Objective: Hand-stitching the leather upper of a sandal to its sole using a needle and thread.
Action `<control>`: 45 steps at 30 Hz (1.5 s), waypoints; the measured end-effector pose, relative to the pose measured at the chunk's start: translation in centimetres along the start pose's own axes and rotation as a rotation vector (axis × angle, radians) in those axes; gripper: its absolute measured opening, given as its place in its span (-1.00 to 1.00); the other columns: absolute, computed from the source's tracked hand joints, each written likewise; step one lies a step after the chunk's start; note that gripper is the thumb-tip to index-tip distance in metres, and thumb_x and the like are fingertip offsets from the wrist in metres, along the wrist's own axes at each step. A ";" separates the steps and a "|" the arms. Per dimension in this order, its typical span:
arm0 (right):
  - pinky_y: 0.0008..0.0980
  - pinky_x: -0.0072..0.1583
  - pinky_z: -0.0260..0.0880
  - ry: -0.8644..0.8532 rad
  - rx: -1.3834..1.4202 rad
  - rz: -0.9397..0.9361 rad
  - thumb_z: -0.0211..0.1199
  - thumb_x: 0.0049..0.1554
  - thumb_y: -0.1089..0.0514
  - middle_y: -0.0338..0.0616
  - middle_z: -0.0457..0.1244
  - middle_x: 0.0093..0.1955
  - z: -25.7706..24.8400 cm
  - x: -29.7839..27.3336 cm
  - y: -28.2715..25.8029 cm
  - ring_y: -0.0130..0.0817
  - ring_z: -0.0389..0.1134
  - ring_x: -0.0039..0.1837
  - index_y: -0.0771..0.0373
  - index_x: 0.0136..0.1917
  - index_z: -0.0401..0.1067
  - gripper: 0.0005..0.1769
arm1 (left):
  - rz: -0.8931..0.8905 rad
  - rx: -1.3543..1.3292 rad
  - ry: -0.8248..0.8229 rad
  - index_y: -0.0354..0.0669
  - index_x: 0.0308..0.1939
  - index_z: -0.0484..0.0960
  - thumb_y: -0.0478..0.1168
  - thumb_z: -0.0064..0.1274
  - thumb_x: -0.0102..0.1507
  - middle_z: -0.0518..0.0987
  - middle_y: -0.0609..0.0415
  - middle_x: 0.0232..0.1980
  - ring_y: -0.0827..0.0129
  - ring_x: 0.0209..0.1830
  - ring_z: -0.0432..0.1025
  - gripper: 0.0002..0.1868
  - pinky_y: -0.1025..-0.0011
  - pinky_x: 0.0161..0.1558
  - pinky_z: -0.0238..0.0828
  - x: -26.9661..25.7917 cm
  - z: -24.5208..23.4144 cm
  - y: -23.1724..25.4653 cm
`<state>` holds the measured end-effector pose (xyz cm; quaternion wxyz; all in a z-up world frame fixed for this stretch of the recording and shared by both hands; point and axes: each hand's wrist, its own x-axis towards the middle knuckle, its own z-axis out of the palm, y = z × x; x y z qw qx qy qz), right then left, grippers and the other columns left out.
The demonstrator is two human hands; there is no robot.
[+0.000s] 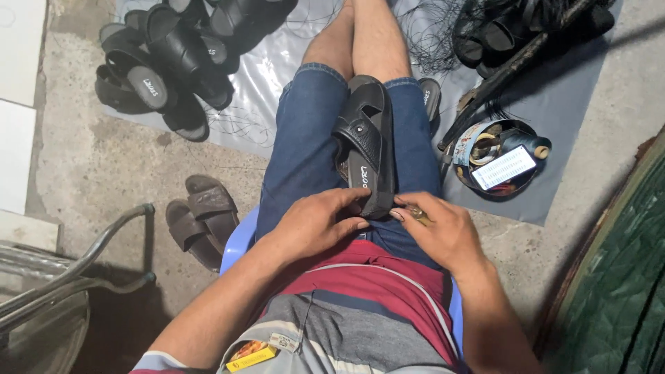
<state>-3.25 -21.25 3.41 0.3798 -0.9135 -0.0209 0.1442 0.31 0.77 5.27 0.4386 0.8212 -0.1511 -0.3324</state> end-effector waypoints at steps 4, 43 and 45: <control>-0.30 -0.15 0.37 0.088 -0.025 -0.161 0.24 -0.03 0.13 -0.24 0.32 -0.36 0.5 0.9 -0.3 -0.22 0.38 -0.20 0.01 -0.17 0.45 -0.90 | 0.013 0.009 0.011 -0.15 0.11 0.41 -0.10 0.03 0.12 0.58 -0.07 -0.21 0.03 -0.23 0.50 -0.51 0.15 -0.29 0.46 -0.1 0.2 0.1; -0.43 -0.37 0.17 -0.057 0.548 -0.015 0.26 -0.04 0.19 -0.09 0.21 -0.54 0.1 1.5 1.6 -0.41 0.18 -0.44 0.16 -0.28 0.47 -0.97 | -0.397 -0.005 -0.039 0.13 -0.01 0.57 0.02 0.28 -0.09 0.60 0.14 -0.13 0.27 -0.20 0.46 -0.43 0.39 -0.27 0.34 1.9 -0.5 0.9; -0.45 -0.37 0.17 -0.049 0.571 -0.019 0.26 -0.04 0.19 -0.10 0.21 -0.55 0.0 1.5 1.6 -0.43 0.18 -0.44 0.16 -0.28 0.46 -0.97 | -0.375 0.108 -0.028 0.18 -0.03 0.58 0.07 0.28 -0.10 0.54 0.18 -0.08 0.24 -0.18 0.43 -0.44 0.36 -0.27 0.35 2.1 -0.6 1.4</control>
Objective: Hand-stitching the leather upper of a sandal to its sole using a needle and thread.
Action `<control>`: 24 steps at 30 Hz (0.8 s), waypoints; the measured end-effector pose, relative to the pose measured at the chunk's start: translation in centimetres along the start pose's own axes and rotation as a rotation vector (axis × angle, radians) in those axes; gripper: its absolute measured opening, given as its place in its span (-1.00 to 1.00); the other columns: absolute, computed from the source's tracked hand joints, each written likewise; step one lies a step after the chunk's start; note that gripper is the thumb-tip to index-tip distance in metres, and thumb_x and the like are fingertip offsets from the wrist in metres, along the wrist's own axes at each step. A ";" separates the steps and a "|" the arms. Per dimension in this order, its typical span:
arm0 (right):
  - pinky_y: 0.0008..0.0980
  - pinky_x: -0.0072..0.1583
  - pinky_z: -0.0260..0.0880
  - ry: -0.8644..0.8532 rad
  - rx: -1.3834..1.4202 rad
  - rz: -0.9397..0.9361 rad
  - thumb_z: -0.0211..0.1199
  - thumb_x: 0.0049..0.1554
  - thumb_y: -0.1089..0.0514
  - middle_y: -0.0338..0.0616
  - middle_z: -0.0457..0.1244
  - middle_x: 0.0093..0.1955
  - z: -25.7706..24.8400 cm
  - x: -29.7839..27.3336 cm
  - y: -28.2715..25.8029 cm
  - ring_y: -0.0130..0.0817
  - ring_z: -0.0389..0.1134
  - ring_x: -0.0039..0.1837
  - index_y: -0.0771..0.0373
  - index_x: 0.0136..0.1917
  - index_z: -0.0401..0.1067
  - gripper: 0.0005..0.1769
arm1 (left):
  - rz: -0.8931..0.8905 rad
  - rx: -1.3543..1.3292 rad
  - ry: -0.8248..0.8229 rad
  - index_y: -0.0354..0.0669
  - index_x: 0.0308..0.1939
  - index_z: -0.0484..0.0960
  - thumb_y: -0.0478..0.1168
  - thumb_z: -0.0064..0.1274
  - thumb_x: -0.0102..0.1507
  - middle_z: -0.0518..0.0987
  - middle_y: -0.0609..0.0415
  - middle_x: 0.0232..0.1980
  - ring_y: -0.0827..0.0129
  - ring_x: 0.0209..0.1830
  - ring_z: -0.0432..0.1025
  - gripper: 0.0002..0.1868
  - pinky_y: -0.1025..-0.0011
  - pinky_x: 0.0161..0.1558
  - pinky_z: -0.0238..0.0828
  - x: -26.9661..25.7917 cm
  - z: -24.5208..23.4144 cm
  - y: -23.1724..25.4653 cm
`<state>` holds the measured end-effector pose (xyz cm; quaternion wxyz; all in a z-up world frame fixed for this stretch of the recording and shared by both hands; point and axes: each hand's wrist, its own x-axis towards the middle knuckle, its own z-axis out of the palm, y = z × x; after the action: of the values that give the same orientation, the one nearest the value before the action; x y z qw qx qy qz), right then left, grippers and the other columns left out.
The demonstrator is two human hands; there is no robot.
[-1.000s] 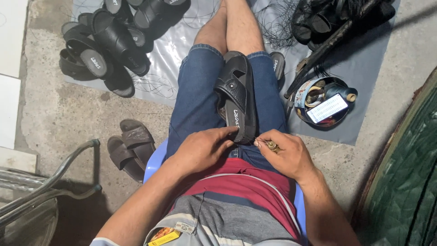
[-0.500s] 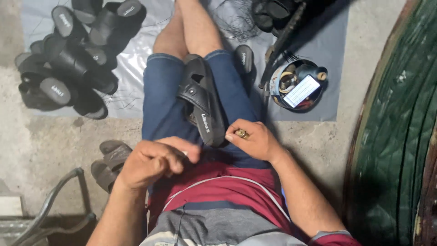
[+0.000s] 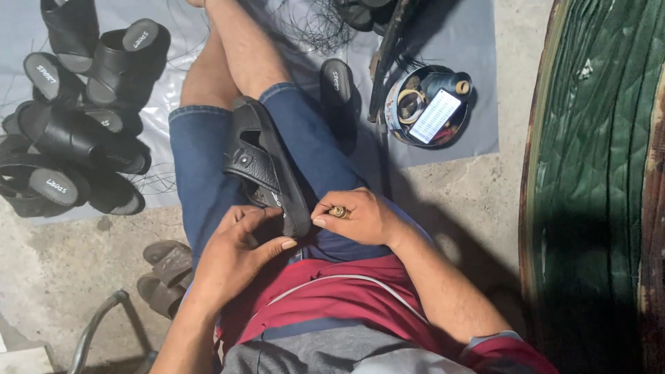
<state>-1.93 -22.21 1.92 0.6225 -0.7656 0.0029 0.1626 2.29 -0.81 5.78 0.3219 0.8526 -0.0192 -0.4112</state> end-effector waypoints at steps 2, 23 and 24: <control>-0.45 -0.38 0.15 -0.012 0.029 -0.010 0.26 -0.03 0.21 -0.10 0.21 -0.55 -0.1 0.0 -0.1 -0.44 0.16 -0.43 0.18 -0.28 0.46 -0.97 | -0.003 -0.019 -0.047 0.11 0.03 0.54 0.02 0.26 -0.07 0.62 0.03 -0.22 0.14 -0.16 0.50 -0.41 0.27 -0.23 0.41 -0.2 -0.4 1.0; -0.45 -0.40 0.13 -0.069 -0.005 -0.004 0.27 -0.06 0.21 -0.07 0.18 -0.61 -0.2 0.0 -0.4 -0.37 0.18 -0.49 0.21 -0.35 0.47 -0.94 | 0.089 -0.264 0.116 -0.10 -0.16 0.64 -0.16 0.09 0.10 0.55 -0.12 -0.61 0.29 -0.60 0.42 -0.75 0.38 -0.49 0.34 0.9 1.1 -0.8; -0.45 -0.40 0.13 -0.070 -0.005 -0.005 0.27 -0.06 0.21 -0.07 0.18 -0.61 -0.6 -0.1 -1.3 -0.37 0.18 -0.49 0.21 -0.35 0.47 -0.94 | 0.090 -0.264 0.117 -0.10 -0.16 0.64 -0.16 0.09 0.10 0.55 -0.12 -0.61 0.29 -0.60 0.42 -0.75 0.38 -0.49 0.34 0.6 1.3 -1.2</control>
<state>-1.61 -22.47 3.31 0.6206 -0.7611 -0.0211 0.1875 1.49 -0.66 4.11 0.4498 0.8237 0.0156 -0.3449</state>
